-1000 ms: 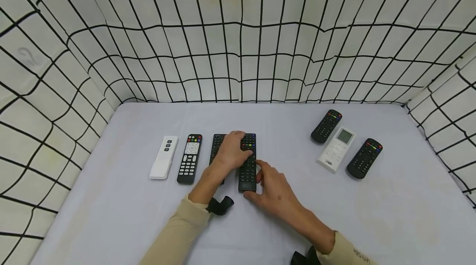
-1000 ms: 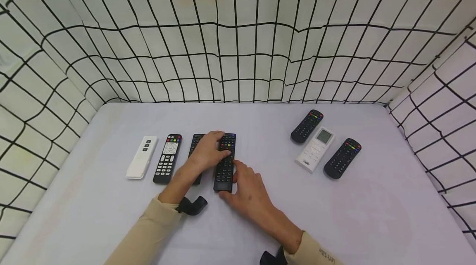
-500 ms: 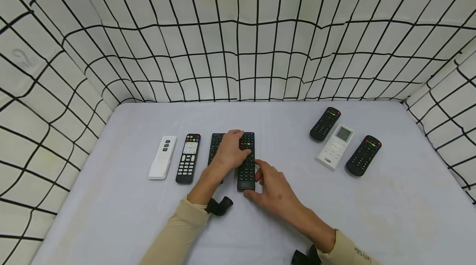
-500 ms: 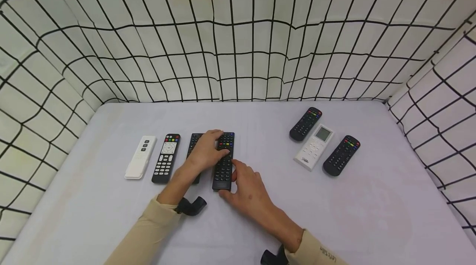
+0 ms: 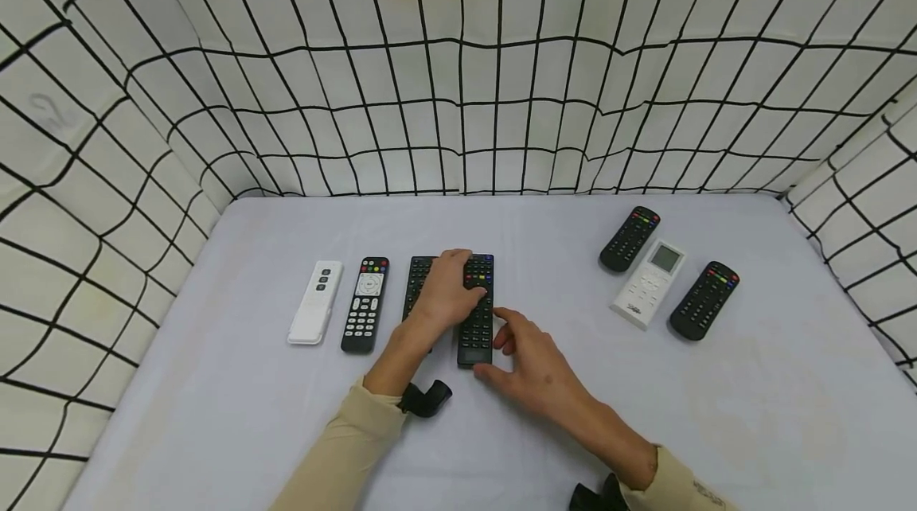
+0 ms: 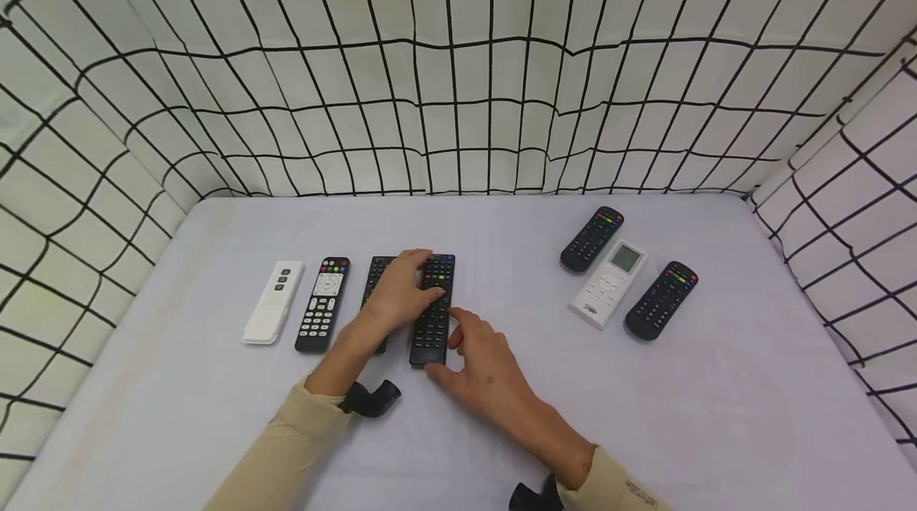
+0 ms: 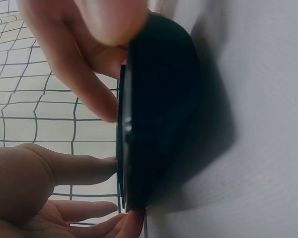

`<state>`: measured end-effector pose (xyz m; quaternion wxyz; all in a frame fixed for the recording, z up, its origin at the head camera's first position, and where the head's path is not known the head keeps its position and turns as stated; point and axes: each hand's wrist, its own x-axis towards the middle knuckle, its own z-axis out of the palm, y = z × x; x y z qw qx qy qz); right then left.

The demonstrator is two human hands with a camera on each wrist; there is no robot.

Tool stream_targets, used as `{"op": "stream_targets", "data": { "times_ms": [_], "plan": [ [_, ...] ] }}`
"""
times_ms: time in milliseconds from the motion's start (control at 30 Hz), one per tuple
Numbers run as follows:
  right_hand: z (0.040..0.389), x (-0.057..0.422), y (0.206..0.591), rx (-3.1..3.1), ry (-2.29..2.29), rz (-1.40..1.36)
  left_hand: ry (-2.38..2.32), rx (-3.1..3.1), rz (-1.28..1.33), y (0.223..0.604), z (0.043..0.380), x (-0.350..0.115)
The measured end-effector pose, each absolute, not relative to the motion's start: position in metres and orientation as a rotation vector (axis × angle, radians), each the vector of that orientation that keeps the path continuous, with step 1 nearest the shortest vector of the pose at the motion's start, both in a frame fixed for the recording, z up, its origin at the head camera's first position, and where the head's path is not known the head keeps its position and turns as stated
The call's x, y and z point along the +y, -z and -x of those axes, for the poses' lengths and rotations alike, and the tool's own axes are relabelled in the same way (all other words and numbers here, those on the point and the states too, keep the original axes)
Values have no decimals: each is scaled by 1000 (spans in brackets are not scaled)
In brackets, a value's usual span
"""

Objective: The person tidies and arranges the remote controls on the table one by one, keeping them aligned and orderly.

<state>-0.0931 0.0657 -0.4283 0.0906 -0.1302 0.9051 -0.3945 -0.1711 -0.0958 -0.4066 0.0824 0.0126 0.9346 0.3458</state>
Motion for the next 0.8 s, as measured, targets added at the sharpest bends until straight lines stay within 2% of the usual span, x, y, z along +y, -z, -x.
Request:
{"op": "stream_targets", "data": {
  "times_ms": [467,800],
  "plan": [
    [109,106,422,2807,1273,363,-1107,2878,-54,402,169,-86],
    [134,147,416,2904,1308,347,-1212,2893,-152,403,164,-71]
  ]
}}
